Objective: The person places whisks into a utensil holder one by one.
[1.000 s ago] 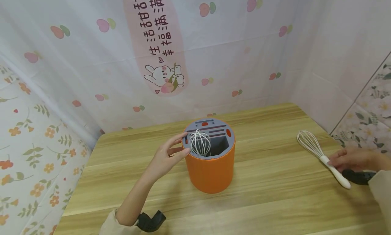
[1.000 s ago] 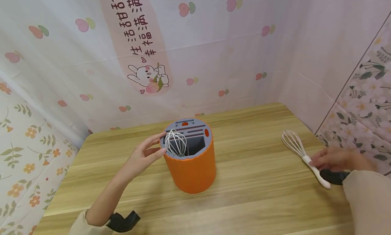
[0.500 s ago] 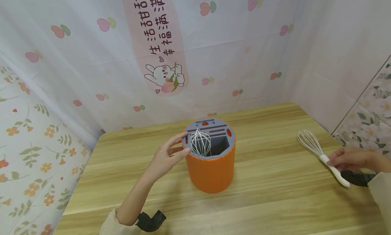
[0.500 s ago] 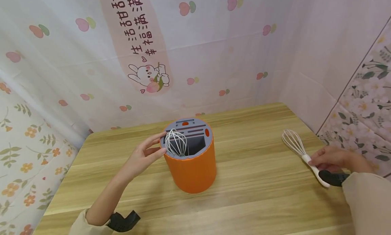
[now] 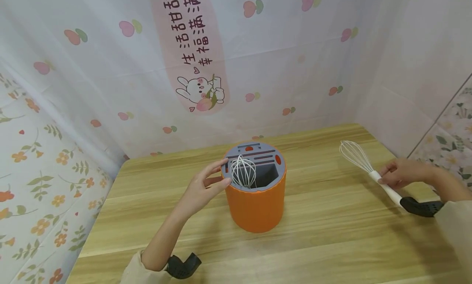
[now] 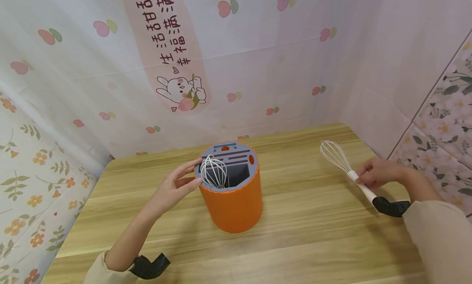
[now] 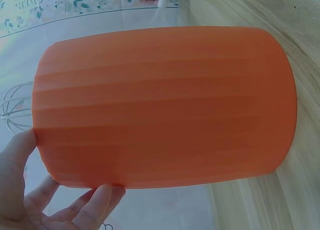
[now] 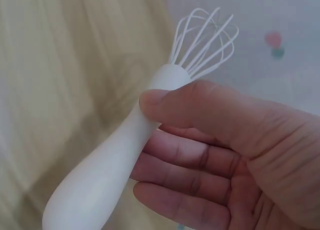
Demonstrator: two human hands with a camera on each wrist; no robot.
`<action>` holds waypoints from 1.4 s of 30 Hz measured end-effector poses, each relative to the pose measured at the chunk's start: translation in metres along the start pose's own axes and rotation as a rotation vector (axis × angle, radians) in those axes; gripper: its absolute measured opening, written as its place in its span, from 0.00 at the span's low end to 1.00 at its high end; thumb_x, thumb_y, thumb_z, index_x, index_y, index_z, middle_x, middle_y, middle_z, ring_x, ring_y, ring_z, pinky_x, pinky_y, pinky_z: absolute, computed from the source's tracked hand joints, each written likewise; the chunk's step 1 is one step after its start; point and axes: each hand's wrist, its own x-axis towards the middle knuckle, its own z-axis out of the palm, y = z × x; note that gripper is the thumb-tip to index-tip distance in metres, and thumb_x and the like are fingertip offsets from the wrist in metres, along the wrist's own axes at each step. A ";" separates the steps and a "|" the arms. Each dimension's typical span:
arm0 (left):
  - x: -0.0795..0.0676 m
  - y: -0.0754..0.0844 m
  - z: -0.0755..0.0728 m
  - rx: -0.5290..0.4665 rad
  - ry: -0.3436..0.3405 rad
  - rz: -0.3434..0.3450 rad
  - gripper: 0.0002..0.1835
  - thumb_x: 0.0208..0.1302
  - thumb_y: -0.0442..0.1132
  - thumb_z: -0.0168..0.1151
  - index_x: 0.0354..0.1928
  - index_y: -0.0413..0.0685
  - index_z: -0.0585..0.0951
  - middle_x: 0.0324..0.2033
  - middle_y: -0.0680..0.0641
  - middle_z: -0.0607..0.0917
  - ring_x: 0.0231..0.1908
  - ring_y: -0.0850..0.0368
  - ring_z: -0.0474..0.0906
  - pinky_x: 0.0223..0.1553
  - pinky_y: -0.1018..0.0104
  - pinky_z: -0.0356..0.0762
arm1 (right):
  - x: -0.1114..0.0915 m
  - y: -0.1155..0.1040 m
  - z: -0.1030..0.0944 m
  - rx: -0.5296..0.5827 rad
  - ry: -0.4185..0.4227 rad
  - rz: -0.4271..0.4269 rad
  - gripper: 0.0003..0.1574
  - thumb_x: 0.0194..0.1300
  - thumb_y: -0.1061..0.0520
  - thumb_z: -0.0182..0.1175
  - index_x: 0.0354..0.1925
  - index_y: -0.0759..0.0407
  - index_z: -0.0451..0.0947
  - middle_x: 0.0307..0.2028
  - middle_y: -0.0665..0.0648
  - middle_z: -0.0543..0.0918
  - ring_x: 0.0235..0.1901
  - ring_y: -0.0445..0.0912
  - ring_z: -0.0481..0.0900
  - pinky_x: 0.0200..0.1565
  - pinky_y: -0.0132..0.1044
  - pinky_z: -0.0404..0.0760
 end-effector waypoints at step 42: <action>0.001 -0.002 0.000 -0.006 -0.003 0.003 0.28 0.61 0.41 0.61 0.63 0.62 0.68 0.61 0.46 0.66 0.54 0.44 0.72 0.50 0.52 0.73 | 0.022 -0.274 0.088 -0.054 -0.105 -0.814 0.12 0.54 0.69 0.63 0.40 0.67 0.76 0.30 0.59 0.82 0.29 0.50 0.81 0.33 0.41 0.81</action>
